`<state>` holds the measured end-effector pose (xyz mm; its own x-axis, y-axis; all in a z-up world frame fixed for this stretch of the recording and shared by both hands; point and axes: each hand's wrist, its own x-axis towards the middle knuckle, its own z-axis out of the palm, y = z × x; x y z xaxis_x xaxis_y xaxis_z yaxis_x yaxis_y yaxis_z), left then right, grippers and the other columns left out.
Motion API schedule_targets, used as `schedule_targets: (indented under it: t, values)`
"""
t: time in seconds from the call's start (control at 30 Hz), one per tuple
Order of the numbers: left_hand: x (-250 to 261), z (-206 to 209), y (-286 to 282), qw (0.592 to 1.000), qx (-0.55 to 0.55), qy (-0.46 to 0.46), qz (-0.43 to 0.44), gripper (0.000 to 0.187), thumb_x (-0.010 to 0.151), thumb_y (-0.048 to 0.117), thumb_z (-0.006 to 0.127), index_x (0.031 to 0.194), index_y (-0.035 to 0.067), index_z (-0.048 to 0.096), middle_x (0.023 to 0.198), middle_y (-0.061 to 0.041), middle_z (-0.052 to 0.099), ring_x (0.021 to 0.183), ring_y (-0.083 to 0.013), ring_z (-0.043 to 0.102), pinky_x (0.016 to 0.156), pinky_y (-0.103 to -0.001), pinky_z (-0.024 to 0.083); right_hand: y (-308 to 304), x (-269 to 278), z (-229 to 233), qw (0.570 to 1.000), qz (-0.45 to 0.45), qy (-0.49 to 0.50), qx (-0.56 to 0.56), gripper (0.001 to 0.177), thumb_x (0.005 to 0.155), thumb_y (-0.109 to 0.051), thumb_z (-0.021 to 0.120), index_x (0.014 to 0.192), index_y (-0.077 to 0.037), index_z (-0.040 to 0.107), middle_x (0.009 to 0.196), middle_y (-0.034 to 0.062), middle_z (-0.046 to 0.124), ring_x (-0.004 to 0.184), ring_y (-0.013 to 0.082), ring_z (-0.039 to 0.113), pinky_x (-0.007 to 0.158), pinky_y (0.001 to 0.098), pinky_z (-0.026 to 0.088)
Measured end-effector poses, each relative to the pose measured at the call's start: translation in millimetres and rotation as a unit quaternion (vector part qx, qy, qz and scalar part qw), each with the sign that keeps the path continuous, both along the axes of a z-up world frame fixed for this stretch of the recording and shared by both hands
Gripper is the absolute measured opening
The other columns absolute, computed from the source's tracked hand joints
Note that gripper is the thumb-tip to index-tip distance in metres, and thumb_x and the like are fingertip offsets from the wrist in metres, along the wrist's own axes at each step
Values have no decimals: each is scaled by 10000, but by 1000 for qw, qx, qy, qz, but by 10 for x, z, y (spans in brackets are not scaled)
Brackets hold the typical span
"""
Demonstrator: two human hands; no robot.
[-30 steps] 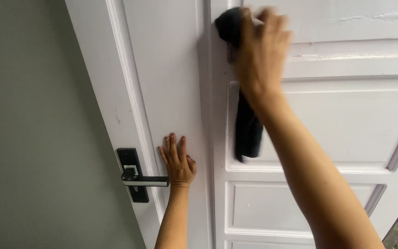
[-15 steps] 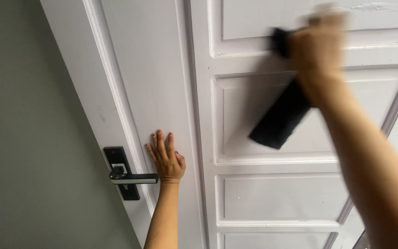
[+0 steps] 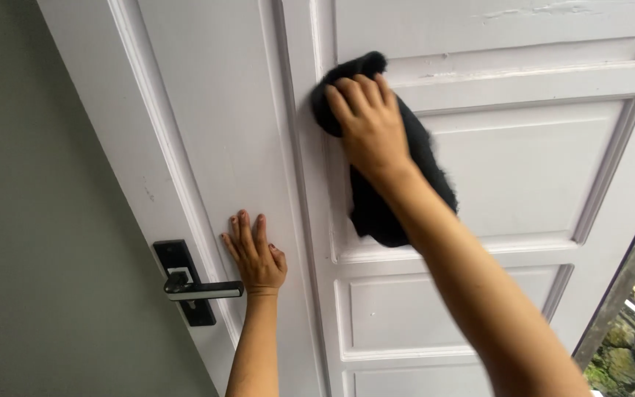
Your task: Cleaning a white wooden door and its handle using a black cloth.
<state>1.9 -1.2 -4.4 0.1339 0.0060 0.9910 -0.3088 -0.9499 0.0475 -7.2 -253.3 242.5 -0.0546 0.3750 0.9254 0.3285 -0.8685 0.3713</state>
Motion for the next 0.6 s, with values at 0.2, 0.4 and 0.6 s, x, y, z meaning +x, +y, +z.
schedule_targets:
  t: [0.2,0.4,0.6]
  values:
    - [-38,21,-17,1000,6,6,0,634,967,150,351,1598,87,338,1683,-189,235,1593,-378,157,1280,-642,64,-1625,211,-70,993,-102,-56,7,173,1016,-68,622,1182,-112,603,1163,53,639,1204,238,597,1161,523,368]
    - [-48,48,-34,1000,5,1,19,628,968,147,345,1594,99,351,1685,-181,244,1590,-380,176,1287,-641,71,-2770,355,-209,979,-170,-65,95,231,891,-89,650,1119,-88,610,1159,66,635,1178,270,610,1195,560,301]
    - [-34,53,-16,1000,13,-11,0,638,963,165,356,1597,94,346,1682,-194,242,1582,-408,199,1273,-656,83,-1207,309,-155,981,-44,-59,182,276,863,102,599,1106,-12,662,1103,217,634,1057,429,584,929,517,450]
